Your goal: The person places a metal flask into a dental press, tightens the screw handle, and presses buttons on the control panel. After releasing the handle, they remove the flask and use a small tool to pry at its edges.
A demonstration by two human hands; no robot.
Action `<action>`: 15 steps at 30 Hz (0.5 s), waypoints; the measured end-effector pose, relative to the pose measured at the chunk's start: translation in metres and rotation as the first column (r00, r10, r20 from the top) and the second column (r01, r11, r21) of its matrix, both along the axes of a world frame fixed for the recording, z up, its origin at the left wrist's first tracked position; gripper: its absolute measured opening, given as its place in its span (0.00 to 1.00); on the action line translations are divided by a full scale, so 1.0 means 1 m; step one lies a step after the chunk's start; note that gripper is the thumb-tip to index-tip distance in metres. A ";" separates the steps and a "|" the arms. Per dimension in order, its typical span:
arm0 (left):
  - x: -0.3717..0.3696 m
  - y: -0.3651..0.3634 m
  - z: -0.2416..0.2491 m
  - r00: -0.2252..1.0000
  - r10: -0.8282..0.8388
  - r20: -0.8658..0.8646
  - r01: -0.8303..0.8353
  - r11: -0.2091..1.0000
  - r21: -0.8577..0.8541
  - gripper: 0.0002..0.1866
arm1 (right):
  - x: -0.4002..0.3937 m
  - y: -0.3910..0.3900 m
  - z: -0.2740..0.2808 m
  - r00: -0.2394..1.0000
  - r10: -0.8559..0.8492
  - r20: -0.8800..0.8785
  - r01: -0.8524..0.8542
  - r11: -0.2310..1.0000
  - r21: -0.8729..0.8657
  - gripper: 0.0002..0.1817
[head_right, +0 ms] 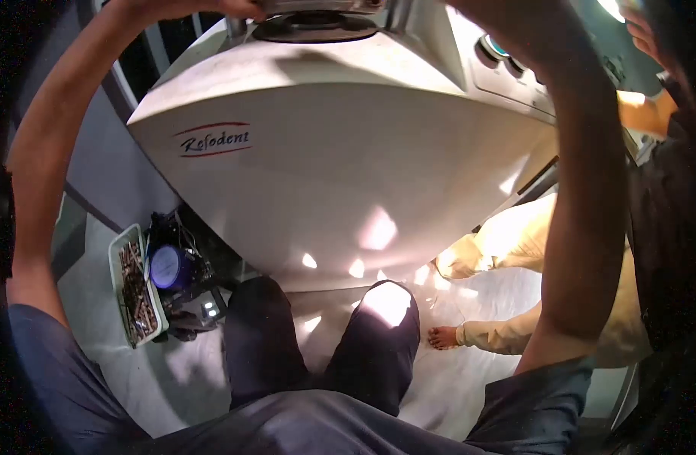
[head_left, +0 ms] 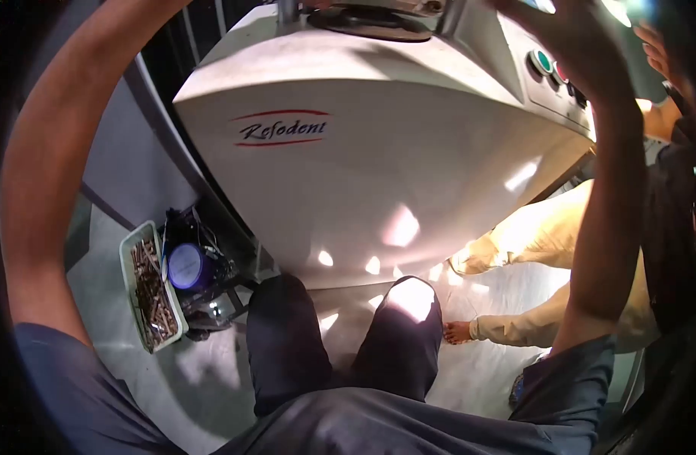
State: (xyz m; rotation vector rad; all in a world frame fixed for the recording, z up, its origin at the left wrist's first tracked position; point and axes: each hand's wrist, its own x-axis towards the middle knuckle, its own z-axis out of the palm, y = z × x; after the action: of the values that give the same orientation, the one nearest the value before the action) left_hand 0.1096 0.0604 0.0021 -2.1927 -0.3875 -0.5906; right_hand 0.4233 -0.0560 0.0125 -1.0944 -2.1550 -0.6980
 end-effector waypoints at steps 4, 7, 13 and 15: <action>0.000 -0.001 -0.001 1.000 0.005 -0.001 -0.005 0.999 -0.041 0.46 | -0.041 0.034 0.000 0.933 -0.092 0.349 0.057 0.993 0.107 0.36; -0.001 -0.004 -0.004 1.000 0.021 0.010 -0.021 0.999 -0.034 0.47 | -0.049 0.040 -0.002 0.900 -0.131 0.417 0.083 0.988 0.133 0.41; 0.000 -0.011 -0.001 1.000 0.013 -0.001 -0.013 1.000 0.019 0.48 | -0.061 0.041 0.005 0.836 -0.229 0.499 0.181 0.973 0.145 0.42; 0.000 -0.011 -0.002 0.998 0.058 0.005 -0.058 0.998 -0.017 0.48 | -0.065 0.030 0.007 0.821 -0.216 0.529 0.180 0.976 0.119 0.39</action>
State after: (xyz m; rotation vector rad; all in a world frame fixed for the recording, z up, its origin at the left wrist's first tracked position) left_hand 0.1099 0.0491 0.0004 -2.1886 -0.4594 -0.5635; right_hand 0.3579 -0.0257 0.0192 -1.2036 -2.4731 -1.2970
